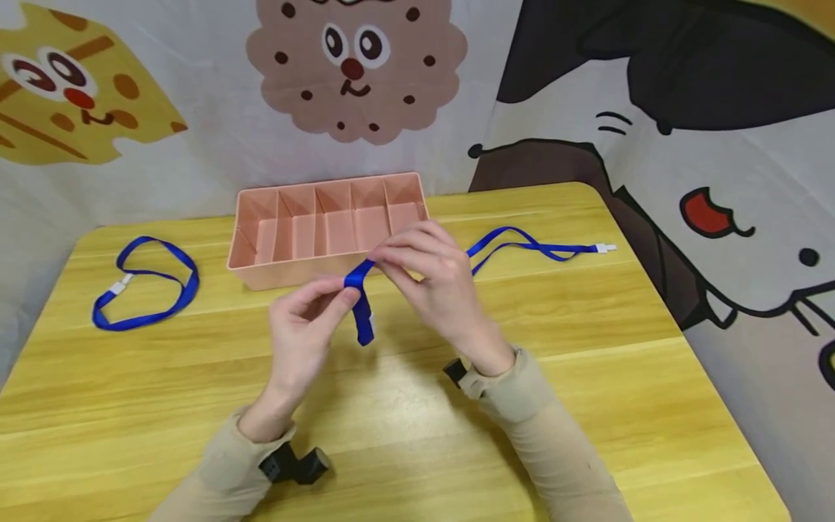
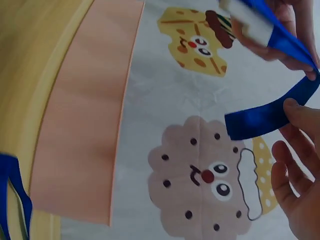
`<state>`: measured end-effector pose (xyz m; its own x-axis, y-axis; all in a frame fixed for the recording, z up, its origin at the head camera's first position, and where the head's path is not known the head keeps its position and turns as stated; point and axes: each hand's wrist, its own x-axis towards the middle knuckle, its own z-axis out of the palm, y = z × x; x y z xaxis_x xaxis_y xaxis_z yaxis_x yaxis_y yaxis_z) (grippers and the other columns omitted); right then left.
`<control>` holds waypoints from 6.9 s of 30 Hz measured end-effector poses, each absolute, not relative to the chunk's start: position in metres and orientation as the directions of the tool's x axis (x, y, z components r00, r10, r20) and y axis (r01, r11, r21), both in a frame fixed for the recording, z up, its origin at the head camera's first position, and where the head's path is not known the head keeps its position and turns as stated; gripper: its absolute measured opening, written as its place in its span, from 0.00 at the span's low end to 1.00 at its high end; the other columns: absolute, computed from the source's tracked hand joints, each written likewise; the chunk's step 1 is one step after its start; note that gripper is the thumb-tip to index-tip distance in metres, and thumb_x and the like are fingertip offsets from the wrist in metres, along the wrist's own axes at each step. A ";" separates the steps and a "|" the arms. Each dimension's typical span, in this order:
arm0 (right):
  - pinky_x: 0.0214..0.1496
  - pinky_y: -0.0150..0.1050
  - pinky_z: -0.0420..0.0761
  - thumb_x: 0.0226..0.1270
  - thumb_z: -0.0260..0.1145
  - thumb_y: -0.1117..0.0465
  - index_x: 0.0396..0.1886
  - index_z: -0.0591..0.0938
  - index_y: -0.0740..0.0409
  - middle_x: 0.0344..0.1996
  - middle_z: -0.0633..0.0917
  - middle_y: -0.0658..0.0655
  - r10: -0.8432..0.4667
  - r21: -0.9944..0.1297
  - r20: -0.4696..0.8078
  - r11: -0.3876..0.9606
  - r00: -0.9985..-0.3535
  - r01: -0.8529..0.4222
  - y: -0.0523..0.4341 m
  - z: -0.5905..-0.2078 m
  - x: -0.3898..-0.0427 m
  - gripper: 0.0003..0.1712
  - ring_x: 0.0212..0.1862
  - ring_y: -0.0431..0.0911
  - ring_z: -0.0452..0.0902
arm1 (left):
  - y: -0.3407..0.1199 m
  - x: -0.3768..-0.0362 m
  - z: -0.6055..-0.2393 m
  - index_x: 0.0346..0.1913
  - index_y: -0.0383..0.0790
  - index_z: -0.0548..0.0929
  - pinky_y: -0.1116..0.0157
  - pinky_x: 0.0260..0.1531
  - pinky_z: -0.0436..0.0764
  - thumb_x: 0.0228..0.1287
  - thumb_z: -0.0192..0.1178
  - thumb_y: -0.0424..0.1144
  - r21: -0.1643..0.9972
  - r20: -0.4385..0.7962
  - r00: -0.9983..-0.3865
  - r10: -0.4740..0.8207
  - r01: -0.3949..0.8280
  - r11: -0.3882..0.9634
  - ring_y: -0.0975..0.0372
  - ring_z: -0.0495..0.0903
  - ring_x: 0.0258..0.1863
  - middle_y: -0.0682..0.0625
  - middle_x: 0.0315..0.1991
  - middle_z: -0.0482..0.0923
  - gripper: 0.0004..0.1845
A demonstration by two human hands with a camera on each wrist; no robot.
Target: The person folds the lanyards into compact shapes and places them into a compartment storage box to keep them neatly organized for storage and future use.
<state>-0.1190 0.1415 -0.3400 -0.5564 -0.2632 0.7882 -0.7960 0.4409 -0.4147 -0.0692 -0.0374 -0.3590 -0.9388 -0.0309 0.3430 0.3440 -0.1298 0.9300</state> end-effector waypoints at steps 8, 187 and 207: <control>0.55 0.31 0.81 0.57 0.77 0.76 0.36 0.92 0.68 0.34 0.93 0.63 -0.243 -0.580 0.704 0.345 -0.667 -0.738 0.133 -0.345 -0.113 0.07 0.44 0.55 0.86 | -0.043 -0.073 -0.359 0.39 0.19 0.87 0.71 0.51 0.87 0.66 0.68 0.23 0.892 0.406 -0.912 -0.048 0.408 -0.193 0.69 0.88 0.40 0.61 0.36 0.89 0.06; 0.35 0.26 0.85 0.66 0.71 0.77 0.40 0.89 0.77 0.38 0.89 0.70 -0.196 -0.885 0.430 0.101 -0.881 -0.455 0.122 -0.347 -0.100 0.06 0.38 0.34 0.84 | -0.047 -0.071 -0.355 0.46 0.22 0.89 0.71 0.40 0.89 0.67 0.68 0.26 0.995 0.038 -0.999 -0.026 0.041 -0.094 0.71 0.91 0.34 0.30 0.41 0.90 0.09; 0.28 0.27 0.74 0.78 0.64 0.66 0.38 0.91 0.69 0.35 0.88 0.65 -0.286 -0.448 0.834 0.146 -0.471 -0.882 0.123 -0.359 -0.116 0.13 0.35 0.49 0.85 | -0.059 -0.077 -0.352 0.53 0.14 0.82 0.68 0.40 0.90 0.71 0.61 0.26 0.960 -0.151 -0.981 0.118 -0.174 -0.219 0.69 0.89 0.30 0.54 0.33 0.93 0.15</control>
<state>-0.1156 0.1233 -0.3587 -0.4714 -0.2861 0.8342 -0.8819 0.1456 -0.4484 -0.0772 -0.0592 -0.3518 -0.9814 0.1176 -0.1515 -0.1744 -0.2188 0.9601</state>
